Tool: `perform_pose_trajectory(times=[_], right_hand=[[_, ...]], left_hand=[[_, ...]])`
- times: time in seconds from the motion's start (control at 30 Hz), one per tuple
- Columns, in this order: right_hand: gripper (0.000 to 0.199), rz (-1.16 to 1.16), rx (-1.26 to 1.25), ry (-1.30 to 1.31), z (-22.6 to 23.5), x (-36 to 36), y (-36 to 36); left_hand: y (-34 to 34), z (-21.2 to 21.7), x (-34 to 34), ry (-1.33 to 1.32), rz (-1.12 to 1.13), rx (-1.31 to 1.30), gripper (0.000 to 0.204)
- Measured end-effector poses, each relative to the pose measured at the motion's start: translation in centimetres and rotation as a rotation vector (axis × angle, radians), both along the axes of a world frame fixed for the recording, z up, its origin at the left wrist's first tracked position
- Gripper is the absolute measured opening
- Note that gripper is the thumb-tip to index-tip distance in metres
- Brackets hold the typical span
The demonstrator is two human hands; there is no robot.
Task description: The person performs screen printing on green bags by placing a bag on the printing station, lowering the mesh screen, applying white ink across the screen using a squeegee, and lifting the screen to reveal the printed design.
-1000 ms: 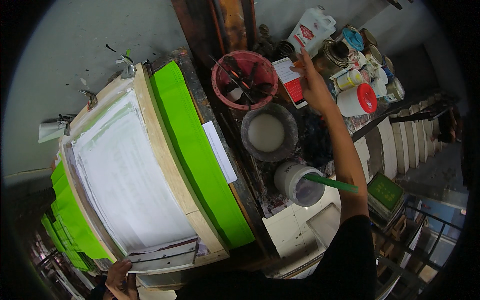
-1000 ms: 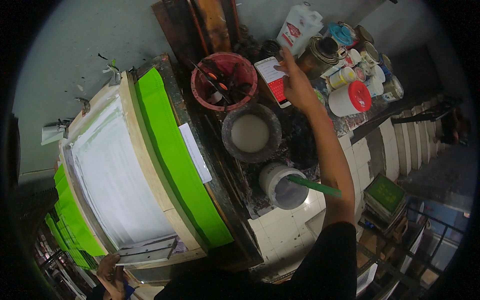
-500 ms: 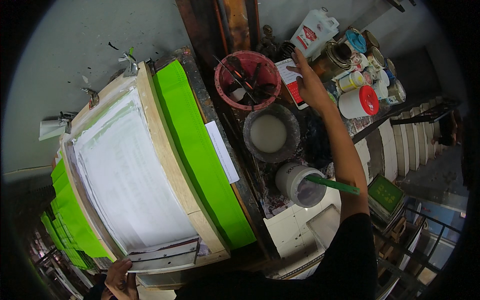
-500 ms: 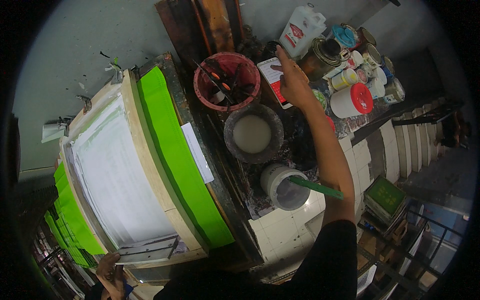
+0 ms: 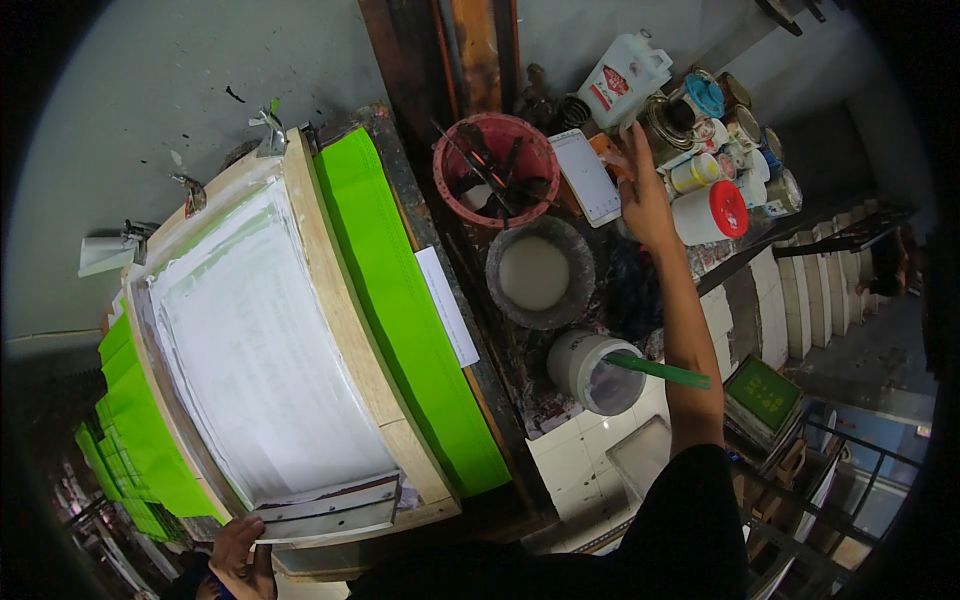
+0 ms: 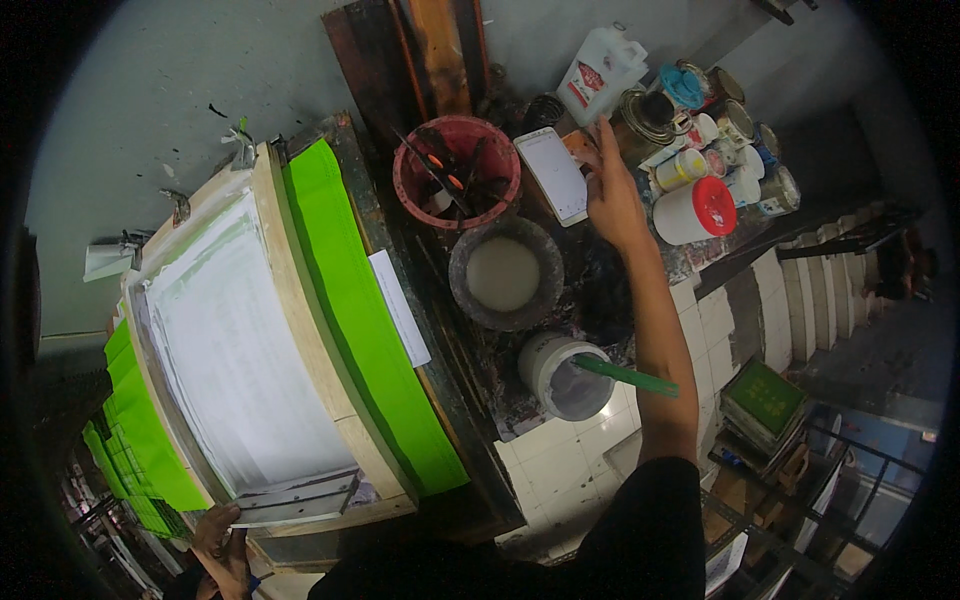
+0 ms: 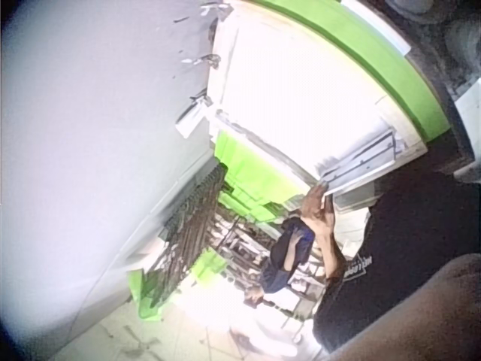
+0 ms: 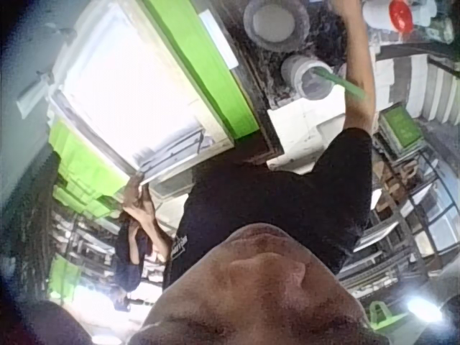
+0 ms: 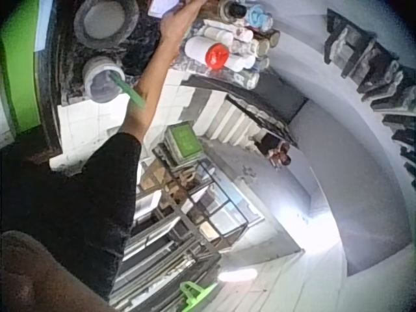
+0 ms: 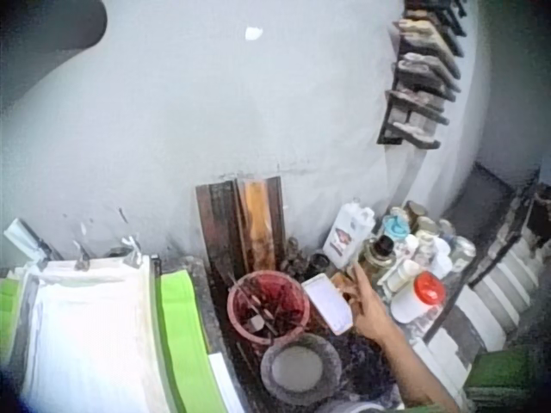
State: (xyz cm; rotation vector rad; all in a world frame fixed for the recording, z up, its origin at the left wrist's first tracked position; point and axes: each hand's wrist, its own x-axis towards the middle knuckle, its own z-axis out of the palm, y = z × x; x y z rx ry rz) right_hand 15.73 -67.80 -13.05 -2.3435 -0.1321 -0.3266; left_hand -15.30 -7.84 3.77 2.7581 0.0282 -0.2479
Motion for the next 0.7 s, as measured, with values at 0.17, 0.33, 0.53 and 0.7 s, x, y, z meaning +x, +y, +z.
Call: perform_pose_trajectory(times=[0.17,0.33,0.53,0.7], right_hand=[[0.086,-0.040,0.041,0.030,0.1,-0.7,-0.2],[0.087,-0.039,0.057,0.022,0.3,-1.0,0.0],[0.086,-0.003,0.011,0.050,-0.6,-0.2,-0.3],[0.087,0.018,-0.047,0.086,-0.7,0.8,0.2]], left_hand=[[-0.5,0.3,0.6,-0.023,0.001,-0.030,0.021],[-0.3,-0.6,-0.5,0.011,0.166,-0.136,0.027],[0.7,-1.1,-0.8,0.009,0.123,-0.183,0.027],[1.2,-0.9,-0.8,-0.006,0.035,-0.142,0.024]])
